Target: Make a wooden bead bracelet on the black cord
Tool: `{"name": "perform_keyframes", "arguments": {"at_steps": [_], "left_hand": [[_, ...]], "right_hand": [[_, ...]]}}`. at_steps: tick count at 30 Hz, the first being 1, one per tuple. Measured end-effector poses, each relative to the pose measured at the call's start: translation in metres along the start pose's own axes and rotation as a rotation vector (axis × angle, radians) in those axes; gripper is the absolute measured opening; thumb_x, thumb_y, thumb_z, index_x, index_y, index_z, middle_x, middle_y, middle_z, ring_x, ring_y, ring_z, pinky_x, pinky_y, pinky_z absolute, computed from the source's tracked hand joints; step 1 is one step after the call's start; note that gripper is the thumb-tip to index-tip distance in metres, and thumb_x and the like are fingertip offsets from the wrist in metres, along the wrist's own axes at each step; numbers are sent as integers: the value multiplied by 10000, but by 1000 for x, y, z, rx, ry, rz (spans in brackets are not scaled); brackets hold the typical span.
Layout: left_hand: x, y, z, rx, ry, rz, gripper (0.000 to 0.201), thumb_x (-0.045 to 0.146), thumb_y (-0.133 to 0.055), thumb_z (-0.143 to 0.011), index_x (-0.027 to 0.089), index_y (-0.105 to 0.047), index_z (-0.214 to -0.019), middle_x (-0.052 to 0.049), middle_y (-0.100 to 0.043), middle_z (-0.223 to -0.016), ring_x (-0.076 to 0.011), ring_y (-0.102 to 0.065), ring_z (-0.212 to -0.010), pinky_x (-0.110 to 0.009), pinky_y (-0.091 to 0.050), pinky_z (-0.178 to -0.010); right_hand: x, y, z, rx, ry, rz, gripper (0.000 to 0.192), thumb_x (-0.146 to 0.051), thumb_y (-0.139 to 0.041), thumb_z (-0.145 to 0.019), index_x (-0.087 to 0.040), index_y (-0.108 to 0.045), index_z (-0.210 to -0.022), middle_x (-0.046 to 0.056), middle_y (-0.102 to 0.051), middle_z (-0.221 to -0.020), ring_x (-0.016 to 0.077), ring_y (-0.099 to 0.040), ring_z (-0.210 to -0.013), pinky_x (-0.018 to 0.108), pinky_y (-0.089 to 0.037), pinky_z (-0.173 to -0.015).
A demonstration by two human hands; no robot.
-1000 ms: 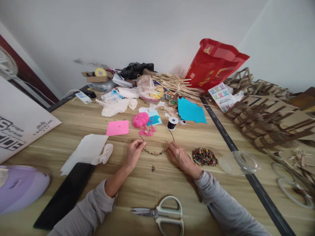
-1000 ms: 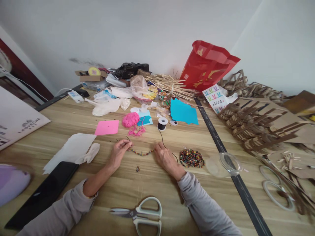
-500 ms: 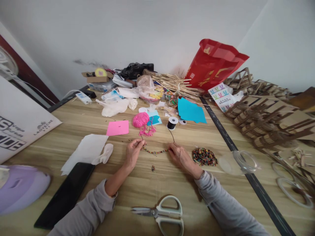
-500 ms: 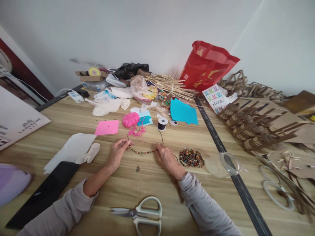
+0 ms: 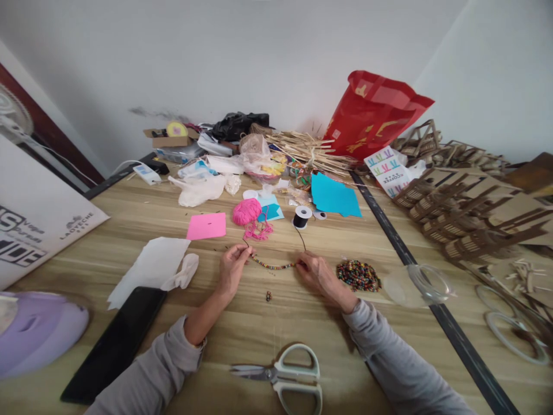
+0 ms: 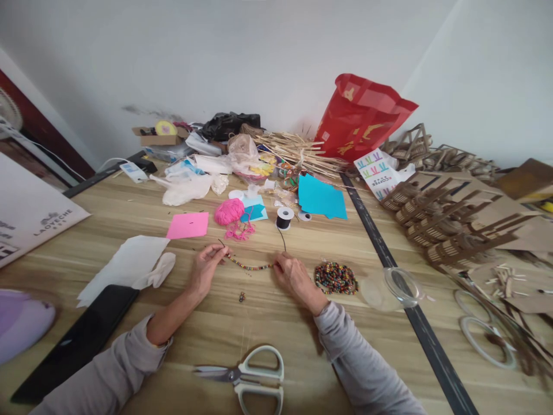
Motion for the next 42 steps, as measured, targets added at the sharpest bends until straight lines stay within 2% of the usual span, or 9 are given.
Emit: {"name": "perform_keyframes", "arguments": {"at_steps": [9, 15, 29, 42], "left_hand": [[-5, 1, -2, 21, -2, 53, 220, 330, -713, -608, 150, -618, -691, -63, -705, -730, -183, -635, -704, -220, -461, -518], [-5, 2, -2, 21, 15, 40, 263, 384, -690, -643, 140, -616, -707, -79, -707, -738, -193, -644, -718, -216, -467, -509], [-5, 3, -1, 19, 32, 50, 342, 460, -699, -633, 138, -618, -714, -73, -694, -739, -188, -641, -687, -221, -483, -495], [-5, 2, -1, 21, 10, 29, 289, 400, -719, -624, 142, -636, -726, -58, -693, -675, -177, -636, -664, -214, -463, -506]], "right_hand": [[6, -2, 0, 15, 2, -22, 129, -87, -490, -813, -180, -567, -768, 17, -604, -709, 121, -514, -599, 227, -306, -546], [8, -1, -1, 10, -14, -67, 123, -105, -492, -816, -170, -592, -786, 18, -622, -715, 115, -512, -595, 218, -308, -555], [6, 5, -2, -17, -30, -104, 135, -132, -489, -799, -146, -611, -741, -12, -569, -590, 96, -460, -528, 203, -267, -516], [6, 5, -2, -76, -38, -97, 118, -162, -508, -827, -164, -611, -768, -17, -584, -587, 95, -483, -509, 207, -270, -500]]}}
Point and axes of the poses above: each hand's wrist, its own z-axis away from the middle knuckle, its own y-axis out of the back of the hand, x = y × z, the point moved 4 cm from there along -z, towards the middle knuckle
